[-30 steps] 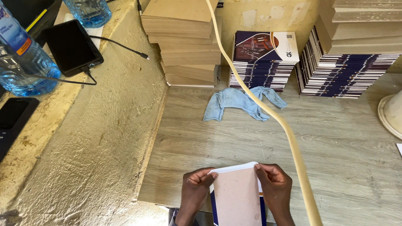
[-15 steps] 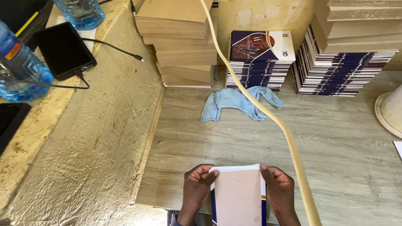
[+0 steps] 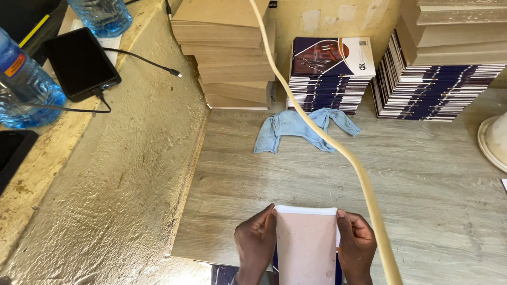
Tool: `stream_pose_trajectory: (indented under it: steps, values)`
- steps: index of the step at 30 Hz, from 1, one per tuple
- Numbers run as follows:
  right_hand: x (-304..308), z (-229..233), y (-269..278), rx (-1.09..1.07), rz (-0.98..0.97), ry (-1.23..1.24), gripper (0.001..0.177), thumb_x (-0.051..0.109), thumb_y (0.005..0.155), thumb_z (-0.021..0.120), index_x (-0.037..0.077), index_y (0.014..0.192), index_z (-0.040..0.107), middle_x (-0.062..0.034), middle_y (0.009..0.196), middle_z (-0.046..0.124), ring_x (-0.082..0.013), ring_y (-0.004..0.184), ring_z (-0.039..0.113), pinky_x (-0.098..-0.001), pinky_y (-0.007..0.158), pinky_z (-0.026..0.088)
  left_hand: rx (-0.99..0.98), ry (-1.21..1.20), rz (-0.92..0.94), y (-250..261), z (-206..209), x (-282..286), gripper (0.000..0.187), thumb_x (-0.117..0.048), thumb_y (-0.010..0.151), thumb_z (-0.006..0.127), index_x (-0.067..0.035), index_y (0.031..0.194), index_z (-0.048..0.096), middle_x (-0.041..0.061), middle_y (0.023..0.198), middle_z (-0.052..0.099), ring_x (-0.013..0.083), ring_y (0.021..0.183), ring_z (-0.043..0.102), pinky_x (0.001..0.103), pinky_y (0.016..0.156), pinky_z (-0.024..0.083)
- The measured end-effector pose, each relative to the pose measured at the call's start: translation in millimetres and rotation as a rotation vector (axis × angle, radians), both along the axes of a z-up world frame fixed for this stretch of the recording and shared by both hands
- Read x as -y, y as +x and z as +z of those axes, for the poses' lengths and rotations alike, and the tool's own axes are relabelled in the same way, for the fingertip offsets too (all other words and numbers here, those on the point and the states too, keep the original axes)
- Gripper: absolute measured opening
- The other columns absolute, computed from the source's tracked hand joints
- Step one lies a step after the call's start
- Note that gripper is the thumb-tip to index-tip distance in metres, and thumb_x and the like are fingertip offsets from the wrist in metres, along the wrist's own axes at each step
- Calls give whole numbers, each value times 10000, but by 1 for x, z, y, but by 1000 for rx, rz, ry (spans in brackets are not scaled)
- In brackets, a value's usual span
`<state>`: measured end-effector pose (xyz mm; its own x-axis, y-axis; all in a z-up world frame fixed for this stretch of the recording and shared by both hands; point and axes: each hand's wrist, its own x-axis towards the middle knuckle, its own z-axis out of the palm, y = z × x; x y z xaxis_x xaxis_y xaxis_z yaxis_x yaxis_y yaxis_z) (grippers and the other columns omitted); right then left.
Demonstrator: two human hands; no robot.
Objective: The person inserts a cover into a book block, aligns the edges, and presses the cover onto the block. They repeat this process with multiple book blocks, stacking the finished books on the table.
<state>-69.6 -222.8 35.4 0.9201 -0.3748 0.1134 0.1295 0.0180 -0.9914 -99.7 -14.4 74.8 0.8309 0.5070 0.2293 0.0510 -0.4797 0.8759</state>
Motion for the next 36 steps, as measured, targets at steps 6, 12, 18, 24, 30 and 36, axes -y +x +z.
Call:
stream_pose_trajectory:
  steps: [6, 12, 18, 24, 30, 36]
  values:
    - [18, -32, 9, 7, 34, 136, 239, 242, 1046, 745, 6, 1048, 786, -35, 901, 760, -140, 901, 707, -294, 832, 581, -268, -960, -196, -6, 62, -10, 411, -241, 952, 698, -43, 1273, 859, 93, 1207, 888, 178, 1123, 785, 347, 1053, 564]
    - [23, -48, 12, 15, 92, 217, 191, 205, 1074, 715, 28, 1022, 764, -17, 908, 740, -113, 911, 667, -273, 842, 536, -286, -1175, -331, 0, 34, -19, 190, -196, 885, 741, -46, 891, 858, 59, 872, 829, 166, 833, 692, 373, 884, 492]
    - [27, -54, 10, 17, 94, 196, 203, 219, 1069, 717, 24, 1047, 767, -33, 925, 744, -131, 931, 684, -291, 875, 547, -280, -1186, -339, 1, 32, -20, 156, -164, 950, 757, -52, 905, 856, 74, 1018, 851, 187, 911, 753, 357, 813, 570]
    - [55, -24, 28, -170, 294, 417, 316, 280, 1009, 747, -22, 1104, 728, -129, 919, 771, -234, 838, 709, -375, 753, 556, -277, -986, -413, 15, 27, -44, 144, -116, 912, 812, -75, 789, 874, 9, 770, 789, 138, 765, 670, 343, 795, 520]
    - [46, 77, 70, -405, 846, -136, 479, 341, 814, 813, -50, 1054, 948, -207, 1085, 971, -309, 1050, 899, -420, 1025, 634, -415, -404, -709, 62, 32, -57, 133, -118, 1007, 760, -137, 1058, 882, 67, 1004, 889, 128, 826, 809, 275, 716, 679]
    - [21, -10, 147, 148, 468, -555, 102, 148, 877, 882, 83, 954, 873, -127, 1014, 850, -373, 998, 787, -446, 946, 597, -247, 111, -517, 140, -29, -45, 107, -97, 942, 794, -114, 1019, 866, 90, 1004, 811, 299, 927, 763, 397, 831, 599]
